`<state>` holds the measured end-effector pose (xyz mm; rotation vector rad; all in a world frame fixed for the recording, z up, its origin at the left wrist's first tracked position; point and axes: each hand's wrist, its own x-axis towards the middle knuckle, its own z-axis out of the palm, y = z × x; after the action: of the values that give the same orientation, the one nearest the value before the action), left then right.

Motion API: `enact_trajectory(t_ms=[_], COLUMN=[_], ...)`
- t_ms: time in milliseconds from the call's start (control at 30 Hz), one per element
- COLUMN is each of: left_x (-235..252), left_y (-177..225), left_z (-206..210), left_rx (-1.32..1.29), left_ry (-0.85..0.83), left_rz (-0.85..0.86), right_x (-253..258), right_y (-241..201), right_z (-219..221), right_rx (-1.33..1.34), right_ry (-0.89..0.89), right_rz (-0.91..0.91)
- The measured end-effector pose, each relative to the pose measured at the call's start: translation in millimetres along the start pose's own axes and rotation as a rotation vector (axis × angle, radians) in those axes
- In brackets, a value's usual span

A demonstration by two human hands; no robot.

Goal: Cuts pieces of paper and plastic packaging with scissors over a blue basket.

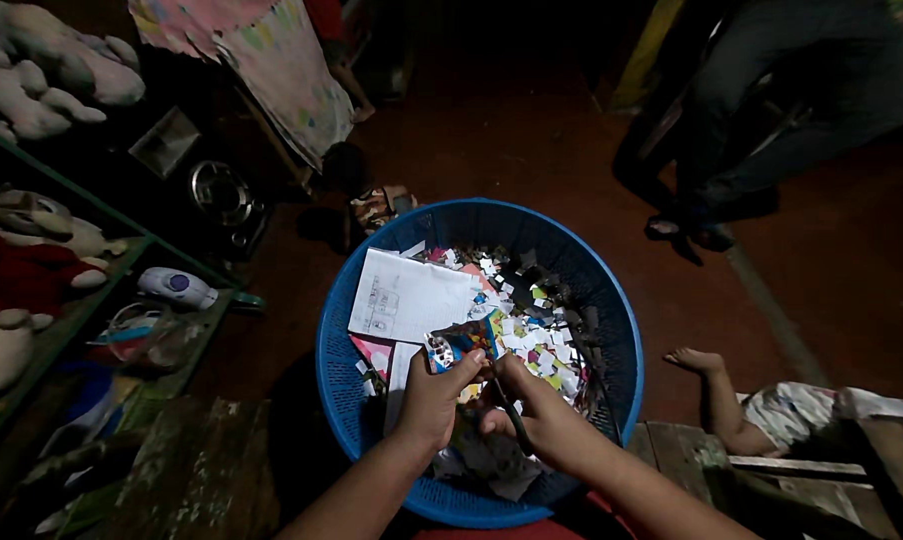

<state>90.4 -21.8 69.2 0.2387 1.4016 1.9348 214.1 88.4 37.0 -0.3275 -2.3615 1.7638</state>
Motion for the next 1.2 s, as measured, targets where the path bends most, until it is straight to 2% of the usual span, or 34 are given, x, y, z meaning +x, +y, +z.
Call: enact_trajectory(t_ms=[467,767,1200], left_x=[-1.2,-1.9,2.5], left_y=[-1.3,2.4,-0.6], left_z=[2.4,3.1,0.2], left_rx=[-0.022,0.018,0.014], left_ry=[-0.014,-0.034,-0.071], left_rz=[0.001,-0.112,-0.165], right_x=[-1.4,-0.3,-1.6], right_y=[-1.3,-3.1,-2.8], right_z=[0.3,-0.1,-0.2], right_rx=[-0.027,0.022,0.021], right_ry=[0.104,0.121,0.184], right_rz=[0.003,0.051,0.051])
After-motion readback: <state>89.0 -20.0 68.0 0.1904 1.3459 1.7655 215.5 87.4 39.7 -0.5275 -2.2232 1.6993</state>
